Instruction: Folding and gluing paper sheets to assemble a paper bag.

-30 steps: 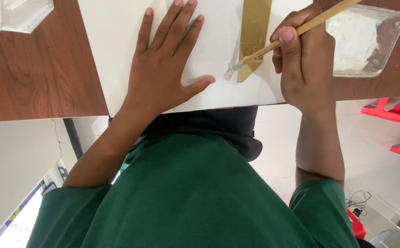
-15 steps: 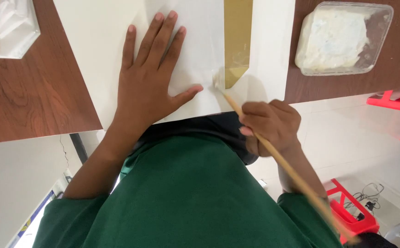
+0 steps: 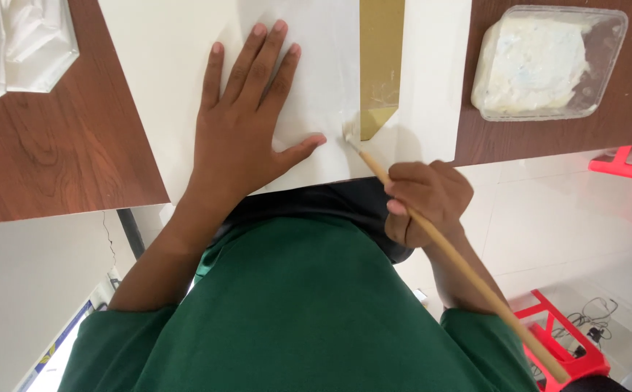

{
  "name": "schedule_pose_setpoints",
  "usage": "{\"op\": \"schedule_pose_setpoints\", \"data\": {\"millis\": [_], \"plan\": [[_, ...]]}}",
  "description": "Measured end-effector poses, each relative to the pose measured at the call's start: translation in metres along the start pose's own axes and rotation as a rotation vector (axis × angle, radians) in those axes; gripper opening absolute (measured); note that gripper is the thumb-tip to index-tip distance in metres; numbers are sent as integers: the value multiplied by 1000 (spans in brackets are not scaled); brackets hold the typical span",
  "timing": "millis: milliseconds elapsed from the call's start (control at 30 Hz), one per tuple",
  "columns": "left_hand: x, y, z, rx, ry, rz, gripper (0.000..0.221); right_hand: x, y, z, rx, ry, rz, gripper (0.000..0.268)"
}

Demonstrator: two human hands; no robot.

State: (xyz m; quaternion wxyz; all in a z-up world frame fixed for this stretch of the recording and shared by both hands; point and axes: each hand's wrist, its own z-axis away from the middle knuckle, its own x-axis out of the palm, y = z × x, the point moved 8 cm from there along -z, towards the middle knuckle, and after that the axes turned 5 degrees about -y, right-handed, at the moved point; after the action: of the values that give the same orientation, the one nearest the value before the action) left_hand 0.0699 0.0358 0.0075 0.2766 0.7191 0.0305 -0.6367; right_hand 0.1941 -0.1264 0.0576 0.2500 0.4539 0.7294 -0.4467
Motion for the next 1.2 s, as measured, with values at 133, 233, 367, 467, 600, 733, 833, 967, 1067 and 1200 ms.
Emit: {"op": "schedule_pose_setpoints", "data": {"millis": [133,233,367,467,600,733,833,967,1067,1200], "plan": [[0,1,-2,-3,-4,14,87,-5,-7,14,-13,58,-86,35],[0,1,-1,-5,-12,5,86,-15,-11,14,-7,72,-132,41],[2,1,-1,-12,-26,7,84,-20,-10,10,65,52,4,62],[1,3,-1,-11,-13,-15,84,-4,-1,9,-1,4,-9,41],[1,3,1,-28,-35,-4,85,-8,-10,13,-21,-43,-55,38],[2,3,-3,-24,-53,-5,84,-22,-5,15,73,11,-167,42],[3,3,-2,-30,-69,-16,84,-27,1,27,115,139,-212,49],[1,4,-3,-31,-71,-15,86,-11,3,13,66,78,-174,35],[3,3,-1,-36,-62,-51,85,-2,6,18,83,31,-141,36],[3,4,-1,-37,-54,-47,85,-9,17,22,185,-21,-228,33]]}}
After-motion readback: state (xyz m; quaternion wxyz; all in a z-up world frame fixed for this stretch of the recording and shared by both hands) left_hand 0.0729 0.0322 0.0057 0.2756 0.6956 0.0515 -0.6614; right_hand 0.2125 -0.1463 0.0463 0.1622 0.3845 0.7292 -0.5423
